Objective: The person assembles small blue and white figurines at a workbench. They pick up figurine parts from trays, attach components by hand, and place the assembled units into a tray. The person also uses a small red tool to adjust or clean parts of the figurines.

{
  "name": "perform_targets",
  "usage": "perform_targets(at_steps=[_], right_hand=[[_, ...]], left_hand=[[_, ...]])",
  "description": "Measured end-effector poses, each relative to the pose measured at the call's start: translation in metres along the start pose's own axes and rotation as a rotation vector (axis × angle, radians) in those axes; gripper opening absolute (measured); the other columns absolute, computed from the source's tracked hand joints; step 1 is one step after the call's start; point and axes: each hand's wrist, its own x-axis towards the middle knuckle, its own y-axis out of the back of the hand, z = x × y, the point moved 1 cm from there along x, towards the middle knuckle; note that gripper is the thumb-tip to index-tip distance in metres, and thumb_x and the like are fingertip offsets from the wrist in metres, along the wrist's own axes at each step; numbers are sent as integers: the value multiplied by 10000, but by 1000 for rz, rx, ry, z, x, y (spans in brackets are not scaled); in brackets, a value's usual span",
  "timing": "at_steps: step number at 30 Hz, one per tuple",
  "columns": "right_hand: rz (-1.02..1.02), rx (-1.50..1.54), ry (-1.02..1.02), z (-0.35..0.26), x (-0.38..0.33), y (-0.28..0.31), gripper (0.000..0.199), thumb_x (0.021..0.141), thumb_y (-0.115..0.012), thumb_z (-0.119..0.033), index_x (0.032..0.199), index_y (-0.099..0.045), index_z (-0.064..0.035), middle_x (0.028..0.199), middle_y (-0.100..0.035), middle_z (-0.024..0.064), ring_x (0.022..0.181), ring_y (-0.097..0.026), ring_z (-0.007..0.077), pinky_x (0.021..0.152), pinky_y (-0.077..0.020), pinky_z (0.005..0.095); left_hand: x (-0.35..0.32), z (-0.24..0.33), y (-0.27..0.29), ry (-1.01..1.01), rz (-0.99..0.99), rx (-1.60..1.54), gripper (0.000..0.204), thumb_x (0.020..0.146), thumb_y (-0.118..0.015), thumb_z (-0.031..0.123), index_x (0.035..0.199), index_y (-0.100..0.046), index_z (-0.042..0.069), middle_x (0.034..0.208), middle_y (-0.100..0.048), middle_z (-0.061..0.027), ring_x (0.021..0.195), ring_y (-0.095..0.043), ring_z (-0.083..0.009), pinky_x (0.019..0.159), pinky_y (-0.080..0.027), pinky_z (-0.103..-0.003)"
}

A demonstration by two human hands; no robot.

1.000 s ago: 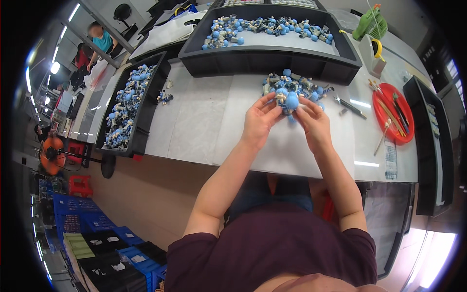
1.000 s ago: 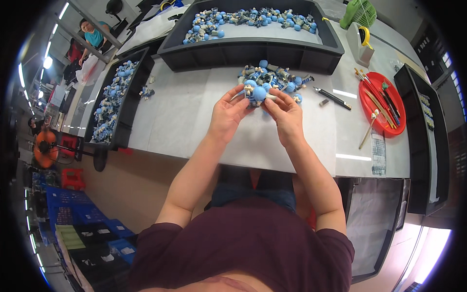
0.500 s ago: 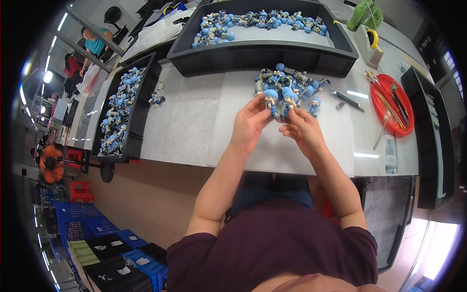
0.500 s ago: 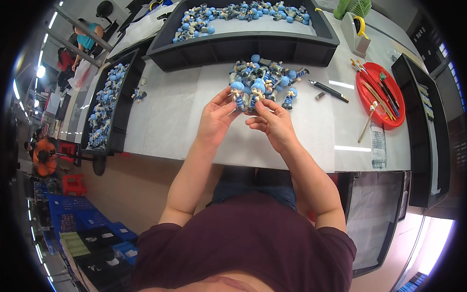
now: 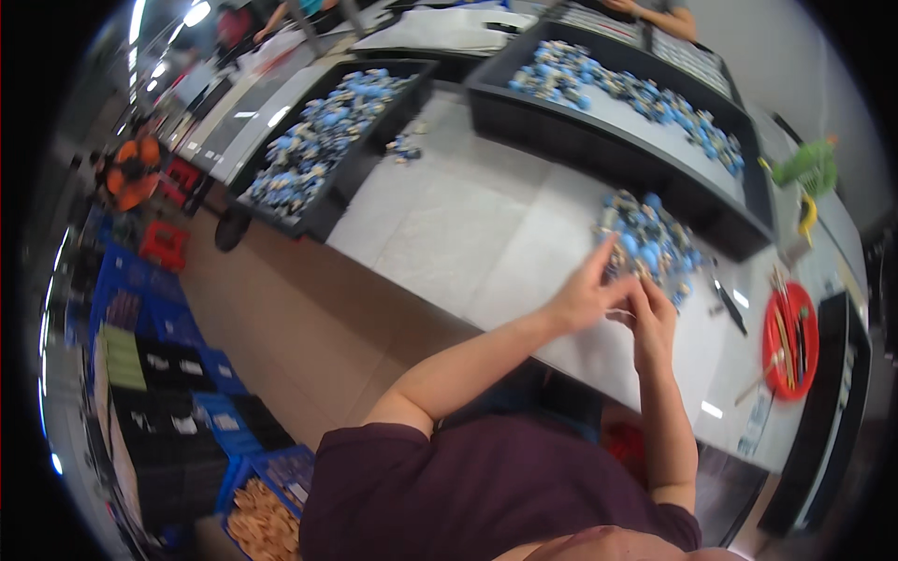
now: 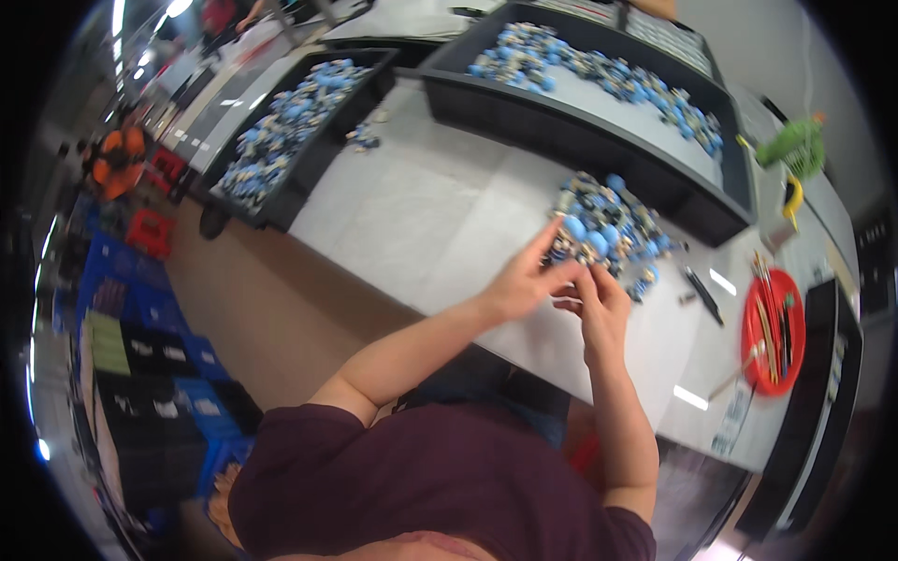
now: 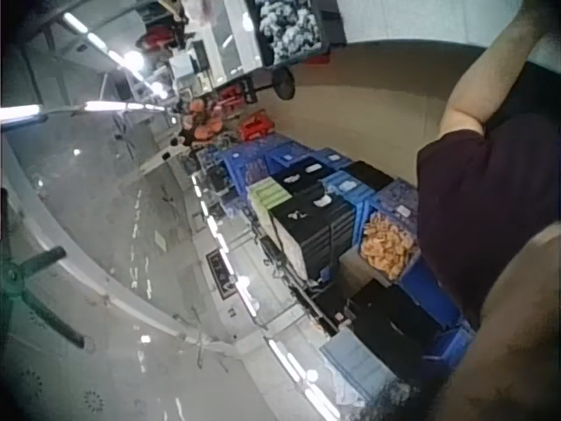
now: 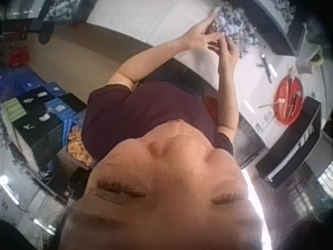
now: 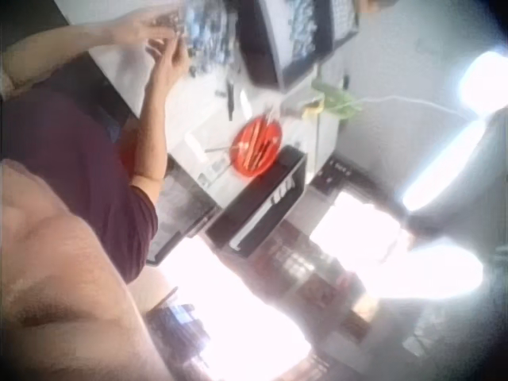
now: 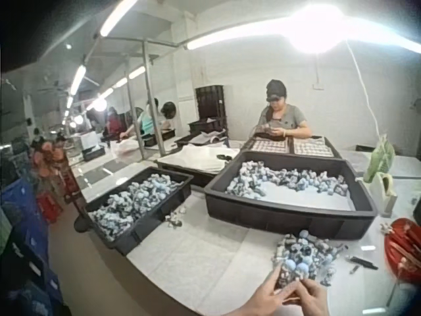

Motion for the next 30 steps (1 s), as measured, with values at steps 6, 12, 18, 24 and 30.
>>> perform_targets(at_steps=[6,12,18,24,30], right_hand=[[-265,-257,164,-5,3,-38,313,874,-434,-56,1174,-470,28,968,-563,77,842,-562,136,671,-495,258],[-383,-552,260,-25,16,-82,582,823,-509,-9,1356,-279,-44,1084,-548,127,878,-564,151,694,-492,276],[-359,-543,372,-37,40,-71,601,805,-532,30,1347,-288,-59,1123,-535,168,873,-585,164,704,-497,266],[-184,-430,317,-39,58,-8,524,829,-538,-10,1313,-338,-22,1115,-533,129,794,-572,123,659,-469,201],[147,-461,178,-31,43,59,420,828,-545,-31,1234,-438,-16,1047,-554,131,768,-581,122,614,-468,195]], left_hand=[[-9,10,29,-179,172,228,692,868,-581,208,1361,-151,-17,1136,-464,-106,1018,-484,-164,892,-403,-286],[0,26,94,-12,194,-176,473,873,-576,192,1265,-356,46,945,-516,-12,848,-493,-70,743,-442,-227],[45,113,216,-233,505,122,260,800,-667,193,1010,-546,96,752,-524,43,685,-487,-40,625,-429,-206],[95,163,452,-145,938,1286,591,625,-748,343,1050,-511,6,980,-584,-196,912,-575,-318,804,-458,-390],[108,156,563,356,1055,1574,604,655,-730,360,1106,-523,16,1131,-535,-204,1072,-505,-345,907,-411,-405]])
